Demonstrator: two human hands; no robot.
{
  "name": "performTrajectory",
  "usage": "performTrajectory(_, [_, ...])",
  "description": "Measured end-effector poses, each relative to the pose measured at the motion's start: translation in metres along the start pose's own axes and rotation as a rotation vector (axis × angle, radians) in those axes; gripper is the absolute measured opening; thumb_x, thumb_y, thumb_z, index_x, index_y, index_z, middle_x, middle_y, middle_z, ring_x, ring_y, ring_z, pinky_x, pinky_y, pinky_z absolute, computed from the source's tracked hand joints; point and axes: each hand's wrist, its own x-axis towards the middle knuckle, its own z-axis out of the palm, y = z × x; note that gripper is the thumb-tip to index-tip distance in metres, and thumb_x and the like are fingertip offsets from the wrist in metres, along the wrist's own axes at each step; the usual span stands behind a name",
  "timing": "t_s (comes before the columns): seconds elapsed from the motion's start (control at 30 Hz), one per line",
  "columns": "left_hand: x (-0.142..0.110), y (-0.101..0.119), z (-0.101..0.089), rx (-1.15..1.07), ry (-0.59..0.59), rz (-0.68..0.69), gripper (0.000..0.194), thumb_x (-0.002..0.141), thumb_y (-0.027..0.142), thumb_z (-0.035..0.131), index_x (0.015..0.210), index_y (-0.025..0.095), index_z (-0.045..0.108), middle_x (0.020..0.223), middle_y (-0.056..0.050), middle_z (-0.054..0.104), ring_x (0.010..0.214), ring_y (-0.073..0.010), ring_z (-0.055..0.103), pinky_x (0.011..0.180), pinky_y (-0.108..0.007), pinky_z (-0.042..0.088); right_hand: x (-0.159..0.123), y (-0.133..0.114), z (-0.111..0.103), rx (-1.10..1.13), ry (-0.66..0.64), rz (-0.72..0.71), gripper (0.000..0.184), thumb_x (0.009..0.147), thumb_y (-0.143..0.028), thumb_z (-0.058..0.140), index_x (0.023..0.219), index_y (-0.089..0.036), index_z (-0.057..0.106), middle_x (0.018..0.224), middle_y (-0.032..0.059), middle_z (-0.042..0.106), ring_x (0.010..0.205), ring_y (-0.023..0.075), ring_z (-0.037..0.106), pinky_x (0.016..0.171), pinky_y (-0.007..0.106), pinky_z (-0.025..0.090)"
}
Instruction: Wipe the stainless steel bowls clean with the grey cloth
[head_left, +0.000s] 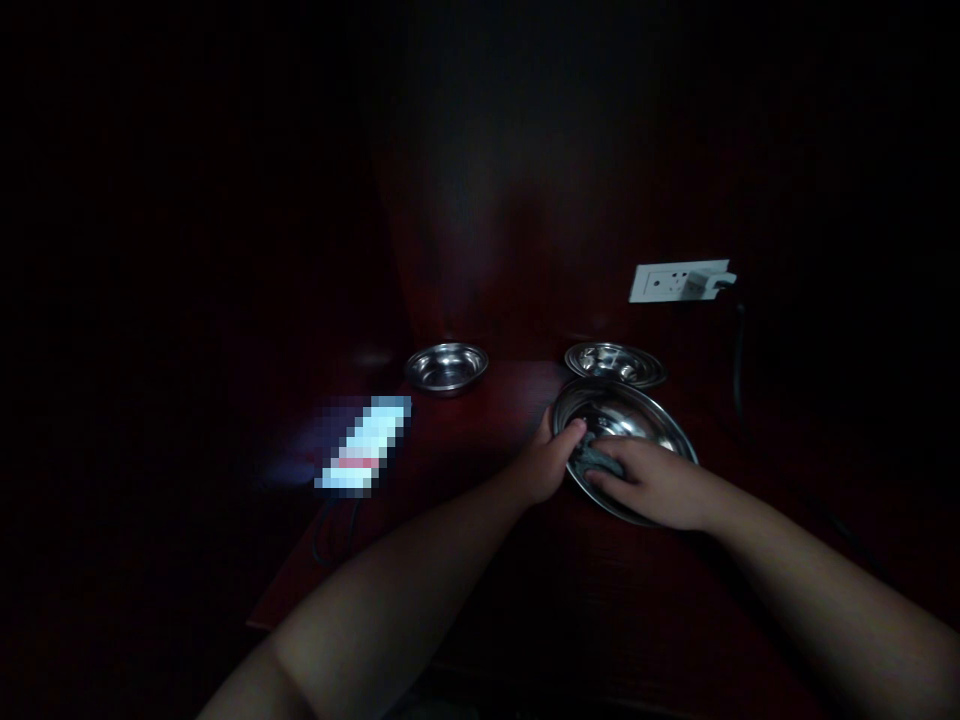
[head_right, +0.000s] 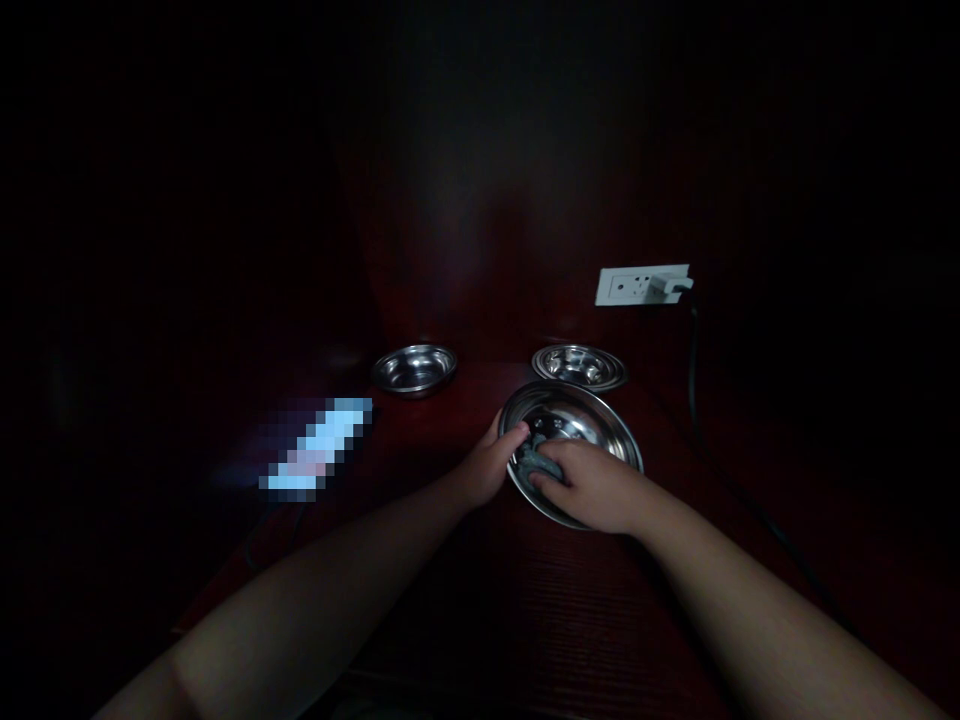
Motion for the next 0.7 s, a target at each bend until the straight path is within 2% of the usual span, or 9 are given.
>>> performTrajectory(0.17, [0.0001, 0.0007, 0.0002, 0.024, 0.019, 0.005, 0.045, 0.08, 0.037, 0.052, 0.12, 0.017, 0.047, 0.121, -0.01, 0.055, 0.115, -0.0226, 0.048, 0.103, -0.039, 0.032, 0.0008, -0.0037, 0.0011, 0.103, 0.0, -0.037, 0.021, 0.084, -0.032, 0.046, 0.086, -0.017, 0.06, 0.076, 0.0035, 0.064, 0.069, 0.0165, 0.057, 0.067, 0.033, 0.046])
performTrajectory(0.43, [0.0007, -0.0016, -0.0015, 0.059, 0.005, 0.039, 0.048, 0.081, 0.039, 0.051, 0.125, 0.019, 0.045, 0.123, -0.009, 0.054, 0.117, -0.0225, 0.047, 0.103, -0.038, 0.032, 0.0026, -0.0068, 0.0034, 0.235, 0.074, -0.116, 0.015, 0.082, -0.026, 0.049, 0.092, -0.017, 0.055, 0.089, 0.0047, 0.064, 0.08, 0.0171, 0.059, 0.075, 0.034, 0.048])
performTrajectory(0.7, [0.0013, -0.0012, -0.001, 0.032, 0.006, 0.017, 0.044, 0.082, 0.042, 0.049, 0.119, 0.018, 0.048, 0.119, -0.008, 0.056, 0.114, -0.0221, 0.049, 0.101, -0.037, 0.035, 0.003, -0.0079, 0.0054, 0.171, 0.202, -0.142, 0.021, 0.079, -0.024, 0.053, 0.1, -0.019, 0.053, 0.097, 0.0061, 0.062, 0.094, 0.0208, 0.057, 0.087, 0.039, 0.046])
